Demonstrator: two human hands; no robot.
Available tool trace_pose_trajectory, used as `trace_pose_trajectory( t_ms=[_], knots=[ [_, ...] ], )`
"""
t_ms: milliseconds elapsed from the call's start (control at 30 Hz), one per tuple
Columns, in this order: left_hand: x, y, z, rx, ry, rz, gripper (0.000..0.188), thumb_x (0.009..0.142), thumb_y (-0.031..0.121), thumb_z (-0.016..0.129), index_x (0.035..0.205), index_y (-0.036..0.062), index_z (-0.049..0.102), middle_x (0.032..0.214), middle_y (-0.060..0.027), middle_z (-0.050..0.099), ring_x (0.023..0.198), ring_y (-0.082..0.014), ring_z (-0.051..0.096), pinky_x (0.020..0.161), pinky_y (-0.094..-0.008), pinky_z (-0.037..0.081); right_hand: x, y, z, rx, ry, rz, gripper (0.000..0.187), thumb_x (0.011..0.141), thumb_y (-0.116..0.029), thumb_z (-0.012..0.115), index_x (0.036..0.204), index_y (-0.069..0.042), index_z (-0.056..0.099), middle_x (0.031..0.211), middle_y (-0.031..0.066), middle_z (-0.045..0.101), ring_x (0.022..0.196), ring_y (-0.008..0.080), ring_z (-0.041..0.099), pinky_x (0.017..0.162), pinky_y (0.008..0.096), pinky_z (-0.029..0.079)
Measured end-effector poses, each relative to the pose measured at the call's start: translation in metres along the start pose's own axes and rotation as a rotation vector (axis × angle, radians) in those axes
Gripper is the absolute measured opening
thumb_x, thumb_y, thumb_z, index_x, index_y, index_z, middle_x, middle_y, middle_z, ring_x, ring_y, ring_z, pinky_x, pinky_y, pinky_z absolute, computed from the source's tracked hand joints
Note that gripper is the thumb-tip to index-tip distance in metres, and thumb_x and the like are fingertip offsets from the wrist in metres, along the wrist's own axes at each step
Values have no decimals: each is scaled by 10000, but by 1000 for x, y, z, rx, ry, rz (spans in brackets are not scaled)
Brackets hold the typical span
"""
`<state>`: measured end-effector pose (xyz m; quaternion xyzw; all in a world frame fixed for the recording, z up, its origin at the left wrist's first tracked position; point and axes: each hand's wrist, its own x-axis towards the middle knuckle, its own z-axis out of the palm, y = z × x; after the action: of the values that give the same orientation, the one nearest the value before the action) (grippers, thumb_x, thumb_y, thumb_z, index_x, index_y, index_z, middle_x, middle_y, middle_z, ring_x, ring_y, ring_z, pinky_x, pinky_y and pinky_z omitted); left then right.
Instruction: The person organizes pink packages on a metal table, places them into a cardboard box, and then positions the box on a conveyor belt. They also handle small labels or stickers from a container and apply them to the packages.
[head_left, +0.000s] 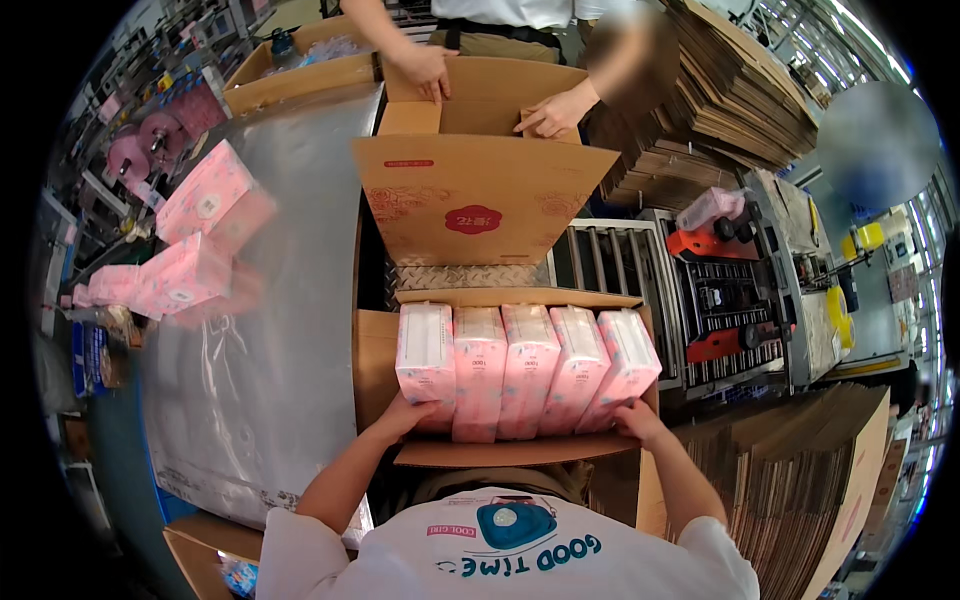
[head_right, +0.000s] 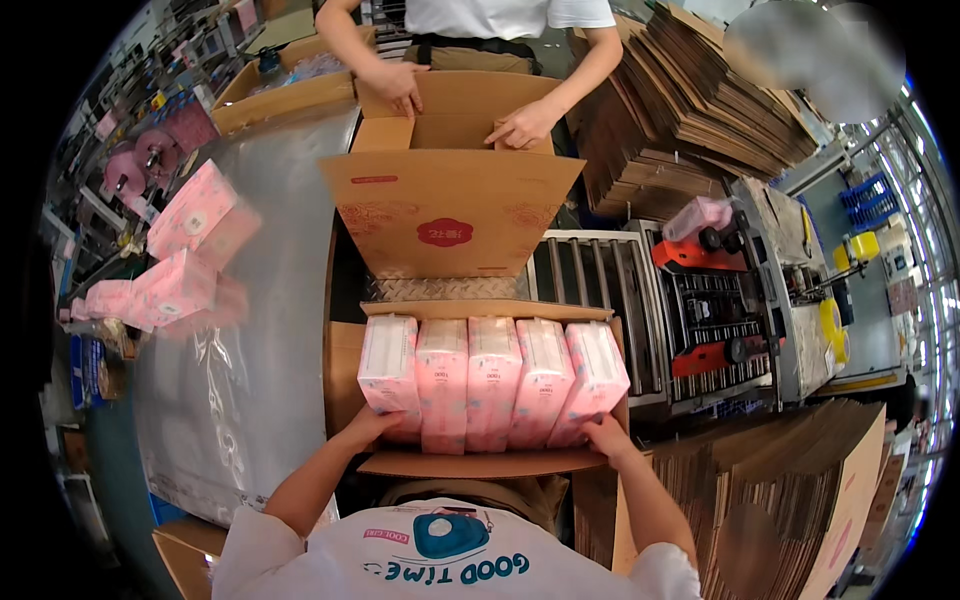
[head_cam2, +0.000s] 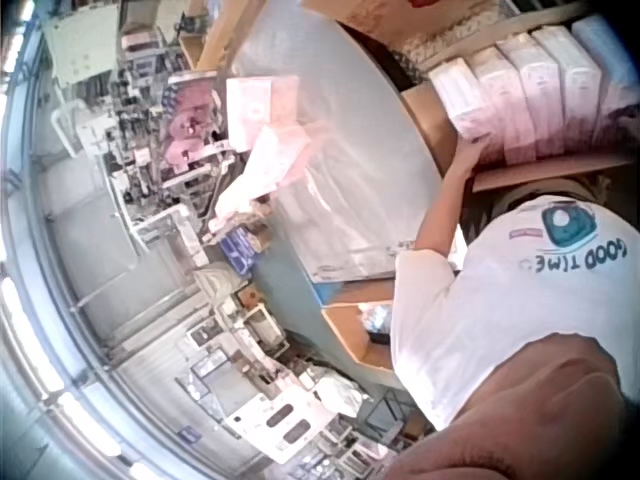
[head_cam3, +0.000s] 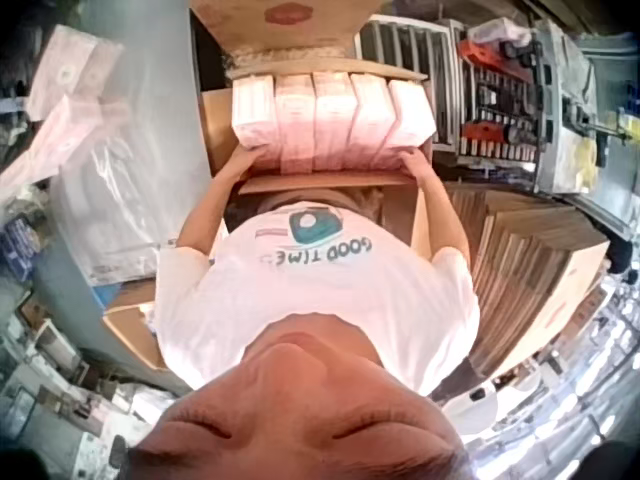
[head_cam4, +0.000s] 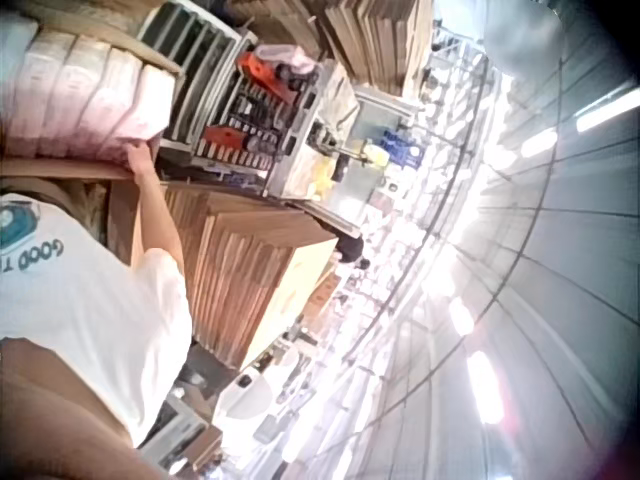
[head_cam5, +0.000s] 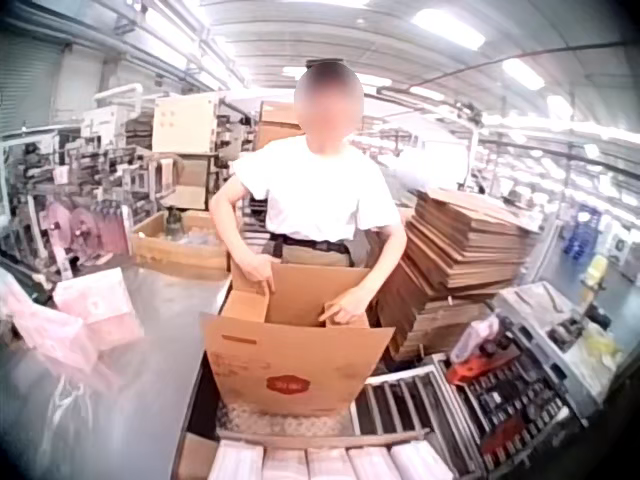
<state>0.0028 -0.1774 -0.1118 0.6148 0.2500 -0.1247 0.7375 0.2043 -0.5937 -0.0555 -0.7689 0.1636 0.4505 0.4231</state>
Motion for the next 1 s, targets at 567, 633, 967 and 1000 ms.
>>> trace_pose_trajectory(
  t_ms=[567,633,967,1000],
  knots=[
    [-1,96,51,1361,505,551,753,711,430,668,1288,16,418,1315,-160,437,1241,-294,377,890,-523,289,-21,-107,73,-986,449,-661,953,621,-538,724,1376,-106,332,1461,147,234,1363,435,61,959,718,149],
    [-6,92,54,1417,480,538,748,709,453,663,1277,21,435,1304,-154,446,1231,-289,385,890,-516,287,-20,-96,72,-1010,451,-689,941,629,-553,714,1367,-108,339,1451,149,246,1357,438,84,942,732,152],
    [90,89,27,1467,239,211,786,729,662,536,1194,28,504,1193,-131,503,1139,-263,432,877,-519,318,34,-128,93,-1028,399,-484,946,649,-667,620,1343,-80,358,1448,118,238,1364,373,129,929,746,165],
    [99,87,22,1479,173,117,787,742,669,520,1197,28,504,1211,-132,497,1159,-261,421,886,-525,314,43,-136,96,-1053,353,-423,943,656,-683,600,1343,-83,360,1452,110,232,1366,361,127,932,750,156]
  ],
)
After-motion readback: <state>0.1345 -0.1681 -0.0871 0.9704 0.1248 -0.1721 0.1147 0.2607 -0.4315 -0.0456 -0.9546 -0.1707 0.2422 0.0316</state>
